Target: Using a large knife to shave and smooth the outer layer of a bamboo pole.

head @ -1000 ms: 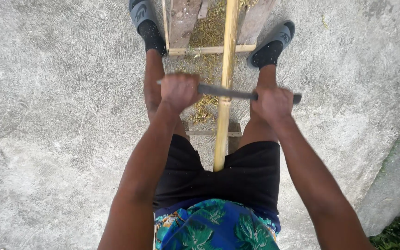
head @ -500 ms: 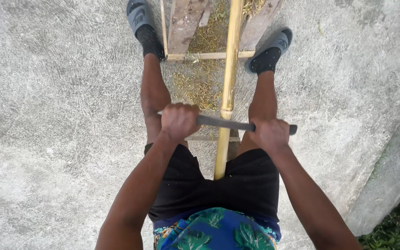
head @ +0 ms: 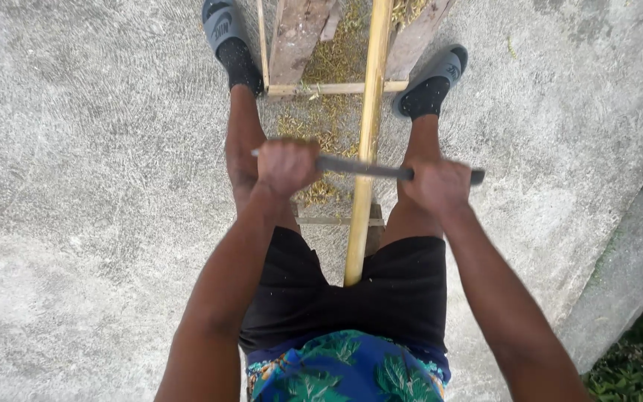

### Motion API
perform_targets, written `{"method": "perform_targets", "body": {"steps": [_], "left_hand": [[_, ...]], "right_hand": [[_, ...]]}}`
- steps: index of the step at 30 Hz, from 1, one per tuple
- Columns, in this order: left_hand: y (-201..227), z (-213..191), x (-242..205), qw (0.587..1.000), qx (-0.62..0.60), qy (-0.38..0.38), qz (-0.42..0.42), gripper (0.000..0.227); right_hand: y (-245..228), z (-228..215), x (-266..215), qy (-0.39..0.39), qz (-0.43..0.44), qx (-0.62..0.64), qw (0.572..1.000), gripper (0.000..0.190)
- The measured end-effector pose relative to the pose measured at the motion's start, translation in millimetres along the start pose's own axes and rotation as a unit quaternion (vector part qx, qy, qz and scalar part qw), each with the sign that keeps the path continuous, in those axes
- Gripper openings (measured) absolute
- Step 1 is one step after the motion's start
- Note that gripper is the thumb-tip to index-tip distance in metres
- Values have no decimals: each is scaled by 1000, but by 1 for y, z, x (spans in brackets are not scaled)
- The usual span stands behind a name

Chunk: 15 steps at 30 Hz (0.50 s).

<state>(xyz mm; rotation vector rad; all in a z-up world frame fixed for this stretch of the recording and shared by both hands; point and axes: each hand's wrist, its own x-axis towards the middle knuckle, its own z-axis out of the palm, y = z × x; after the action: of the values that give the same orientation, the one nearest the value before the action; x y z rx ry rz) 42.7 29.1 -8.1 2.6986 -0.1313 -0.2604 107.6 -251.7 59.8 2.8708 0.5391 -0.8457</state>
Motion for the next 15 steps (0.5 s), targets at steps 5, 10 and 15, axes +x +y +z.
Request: {"method": "perform_targets", "body": {"steps": [5, 10, 15], "left_hand": [[-13, -26, 53, 996, 57, 74, -6, 15], [12, 1, -17, 999, -12, 34, 7, 16], [13, 14, -26, 997, -20, 68, 21, 25]], "right_hand": [[12, -14, 51, 112, -21, -4, 993, 18], [-2, -2, -18, -67, 21, -9, 998, 15], [-5, -5, -33, -28, -17, -31, 999, 21]]}}
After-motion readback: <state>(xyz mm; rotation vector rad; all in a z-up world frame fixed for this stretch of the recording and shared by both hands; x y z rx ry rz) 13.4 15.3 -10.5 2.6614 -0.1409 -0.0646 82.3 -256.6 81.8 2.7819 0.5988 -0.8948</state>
